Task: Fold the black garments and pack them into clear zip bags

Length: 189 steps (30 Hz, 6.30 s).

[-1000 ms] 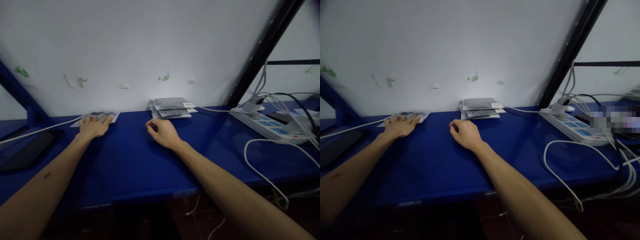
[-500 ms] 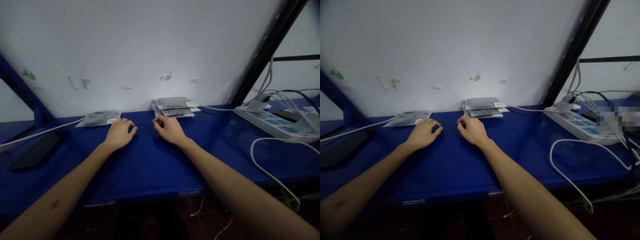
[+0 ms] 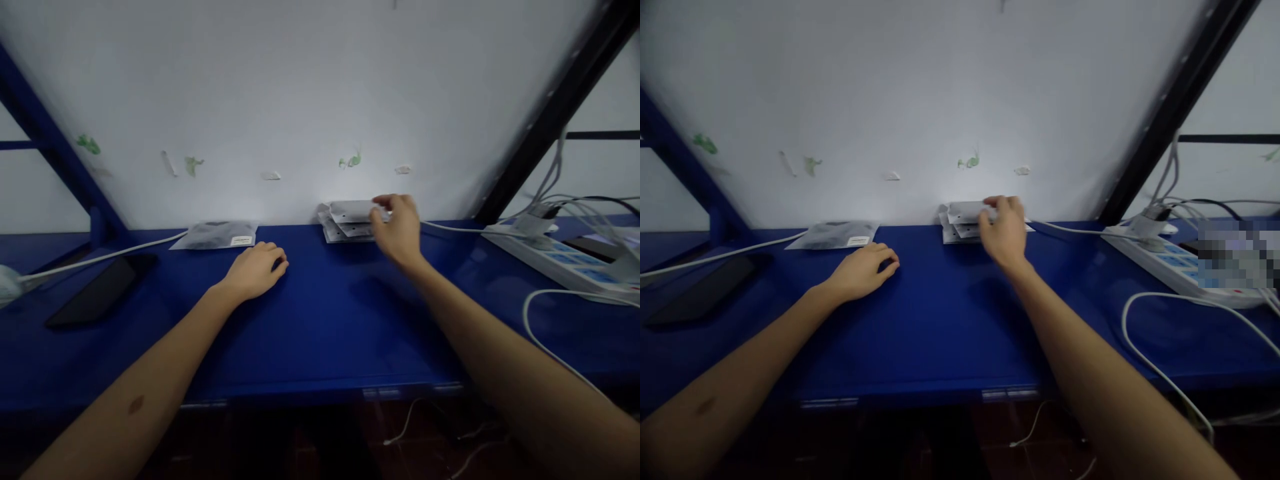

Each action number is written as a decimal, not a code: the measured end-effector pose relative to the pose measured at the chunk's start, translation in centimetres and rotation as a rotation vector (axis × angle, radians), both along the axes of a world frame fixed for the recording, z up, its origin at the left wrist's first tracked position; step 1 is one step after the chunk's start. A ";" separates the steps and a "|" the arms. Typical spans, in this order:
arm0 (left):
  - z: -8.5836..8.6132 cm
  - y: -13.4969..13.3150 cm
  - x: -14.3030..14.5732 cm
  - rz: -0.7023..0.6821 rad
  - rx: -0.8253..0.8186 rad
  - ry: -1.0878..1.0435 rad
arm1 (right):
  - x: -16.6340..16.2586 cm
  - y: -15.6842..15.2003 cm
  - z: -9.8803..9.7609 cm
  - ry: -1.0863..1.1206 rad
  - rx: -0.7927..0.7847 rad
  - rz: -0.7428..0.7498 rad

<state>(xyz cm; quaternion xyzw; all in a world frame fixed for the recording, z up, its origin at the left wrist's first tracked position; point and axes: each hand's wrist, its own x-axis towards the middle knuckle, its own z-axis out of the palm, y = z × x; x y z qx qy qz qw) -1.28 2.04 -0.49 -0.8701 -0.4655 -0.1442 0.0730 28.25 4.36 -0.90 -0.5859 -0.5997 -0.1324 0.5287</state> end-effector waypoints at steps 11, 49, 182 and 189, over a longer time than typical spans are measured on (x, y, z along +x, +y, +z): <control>0.4 -0.5 0.0 -0.024 -0.056 -0.013 | 4.7 1.5 -2.9 -0.161 -0.368 -0.360; 1.5 -3.6 2.9 -0.181 -0.244 -0.050 | -4.5 -2.5 -0.7 -0.378 -0.567 0.292; 1.9 -1.9 0.2 0.002 -0.257 0.008 | -4.6 -5.0 0.6 -0.589 -0.621 0.248; 2.9 -1.8 -0.7 0.129 -0.183 -0.005 | -3.6 -4.8 1.3 -0.600 -0.590 0.621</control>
